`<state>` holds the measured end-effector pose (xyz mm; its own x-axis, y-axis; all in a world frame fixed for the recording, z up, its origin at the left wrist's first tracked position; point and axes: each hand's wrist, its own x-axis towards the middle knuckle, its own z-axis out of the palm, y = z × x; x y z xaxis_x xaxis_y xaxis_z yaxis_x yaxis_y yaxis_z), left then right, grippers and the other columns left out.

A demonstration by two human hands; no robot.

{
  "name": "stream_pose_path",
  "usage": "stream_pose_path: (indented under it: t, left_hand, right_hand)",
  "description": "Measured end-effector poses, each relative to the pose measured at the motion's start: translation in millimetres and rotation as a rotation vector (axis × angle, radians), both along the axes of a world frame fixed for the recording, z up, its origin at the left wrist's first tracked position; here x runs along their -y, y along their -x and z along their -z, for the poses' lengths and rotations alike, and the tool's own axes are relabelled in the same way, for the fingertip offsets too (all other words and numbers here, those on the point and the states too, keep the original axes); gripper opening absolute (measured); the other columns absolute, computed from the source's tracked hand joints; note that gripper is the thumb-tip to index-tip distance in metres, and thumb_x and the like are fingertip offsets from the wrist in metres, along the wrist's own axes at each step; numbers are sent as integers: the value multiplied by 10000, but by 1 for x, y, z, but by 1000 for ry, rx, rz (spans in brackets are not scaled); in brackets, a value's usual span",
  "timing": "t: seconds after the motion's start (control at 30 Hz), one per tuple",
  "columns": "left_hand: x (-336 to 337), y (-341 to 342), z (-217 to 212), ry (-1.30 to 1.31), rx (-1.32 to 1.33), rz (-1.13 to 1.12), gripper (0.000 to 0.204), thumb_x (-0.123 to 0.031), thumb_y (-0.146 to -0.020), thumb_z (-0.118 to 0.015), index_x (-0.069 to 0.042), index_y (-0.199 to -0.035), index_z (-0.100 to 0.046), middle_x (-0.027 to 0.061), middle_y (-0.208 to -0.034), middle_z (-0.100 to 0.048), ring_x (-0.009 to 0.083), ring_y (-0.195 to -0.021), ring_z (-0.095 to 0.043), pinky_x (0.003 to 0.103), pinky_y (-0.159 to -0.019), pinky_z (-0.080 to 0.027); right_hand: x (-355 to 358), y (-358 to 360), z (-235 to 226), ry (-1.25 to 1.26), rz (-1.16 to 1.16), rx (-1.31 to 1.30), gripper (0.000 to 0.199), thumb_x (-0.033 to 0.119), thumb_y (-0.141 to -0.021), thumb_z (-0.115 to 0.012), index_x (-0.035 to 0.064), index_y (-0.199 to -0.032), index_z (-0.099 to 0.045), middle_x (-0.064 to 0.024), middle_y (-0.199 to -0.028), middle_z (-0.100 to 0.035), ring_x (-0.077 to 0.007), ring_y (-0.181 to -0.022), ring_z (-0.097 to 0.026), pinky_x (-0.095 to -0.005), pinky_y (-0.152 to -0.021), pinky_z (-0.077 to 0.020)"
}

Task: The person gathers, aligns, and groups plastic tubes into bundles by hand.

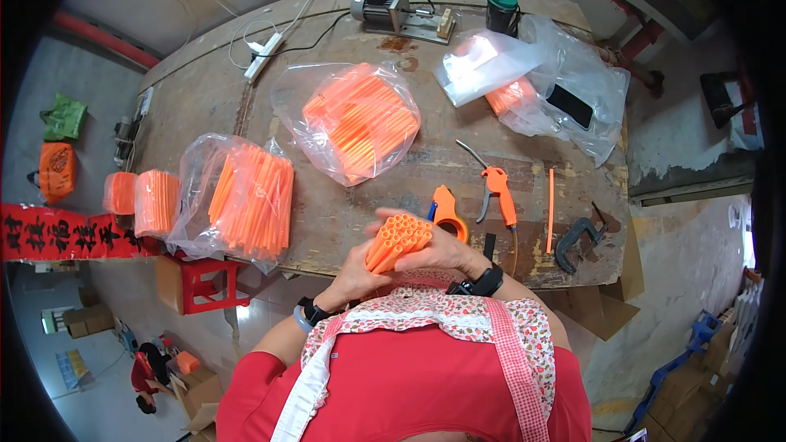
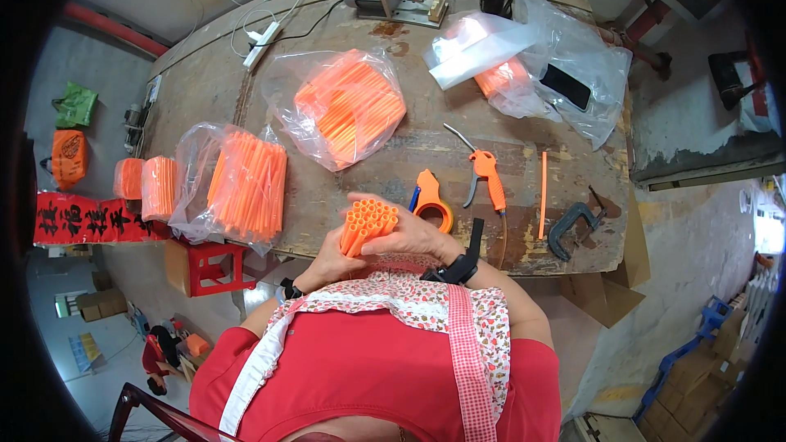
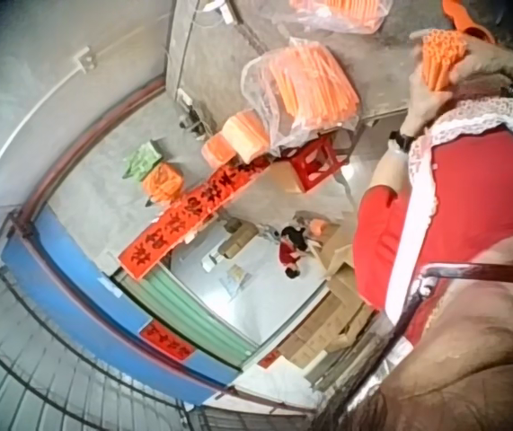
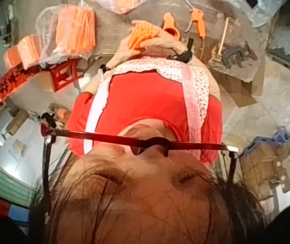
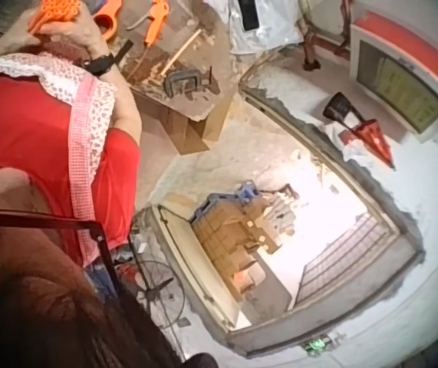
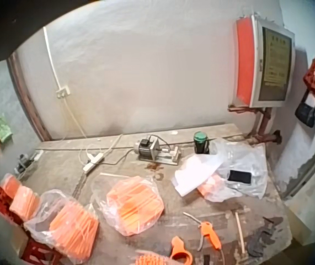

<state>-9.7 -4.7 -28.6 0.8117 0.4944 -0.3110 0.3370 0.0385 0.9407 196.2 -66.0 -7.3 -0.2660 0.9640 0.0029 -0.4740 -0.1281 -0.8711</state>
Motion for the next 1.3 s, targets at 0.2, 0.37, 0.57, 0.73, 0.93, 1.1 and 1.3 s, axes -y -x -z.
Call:
stream_pose_path:
  t: [0.2,0.37,0.57,0.73,0.93,1.1,1.3]
  left_hand:
    - [-3,-1,-2,128,-26,-128,540,-115,-687,-759,-16,-1174,-548,69,-1048,-618,132,-949,-574,303,-845,-472]
    - [5,-9,-28,204,16,15,540,-74,-696,-754,-23,-1190,-543,50,-1057,-617,121,-963,-566,290,-872,-454]
    - [1,-3,-25,183,12,-3,506,-82,-711,-768,-38,-1174,-568,34,-1094,-622,116,-983,-573,284,-884,-455]
    - [-6,4,-16,233,43,-29,500,-99,-716,-779,-35,-1165,-570,35,-1066,-630,116,-960,-586,286,-869,-466]
    - [-7,9,-8,334,107,-95,503,-93,-716,-781,-32,-1163,-560,39,-1033,-632,117,-923,-592,285,-842,-477]
    - [-7,10,-10,365,131,-109,518,-95,-711,-786,-28,-1168,-554,37,-1025,-632,117,-915,-592,286,-834,-478]
    - [-12,14,-3,372,154,-108,526,-107,-711,-782,-25,-1176,-551,36,-1024,-633,118,-921,-591,281,-833,-478]
  right_hand:
    - [-6,-22,-72,-627,345,889,714,433,-804,-643,73,-1374,-411,-117,-1402,-450,-282,-1310,-407,-429,-1121,-235]
    - [-23,-48,-7,-313,-185,973,702,586,-912,-419,83,-1401,-401,-107,-1355,-513,-288,-1270,-462,-449,-1115,-247]
    - [-7,-20,10,93,-83,-12,813,671,-929,-211,42,-1418,-369,-175,-1367,-473,-240,-1271,-451,-368,-1083,-318]
    - [-7,-10,-1,151,-46,58,819,670,-932,-182,40,-1427,-349,-128,-1412,-434,-217,-1287,-430,-369,-1098,-282]
    - [-4,-9,3,179,-30,37,798,647,-948,-170,33,-1428,-343,-111,-1413,-433,-209,-1274,-437,-383,-1078,-298]
    - [3,-12,11,213,14,79,762,616,-965,-170,33,-1423,-345,-111,-1385,-455,-218,-1244,-456,-383,-1060,-326]
    - [5,-17,-29,-253,313,787,588,366,-898,-551,95,-1394,-391,-145,-1440,-389,-260,-1325,-390,-409,-1110,-280]
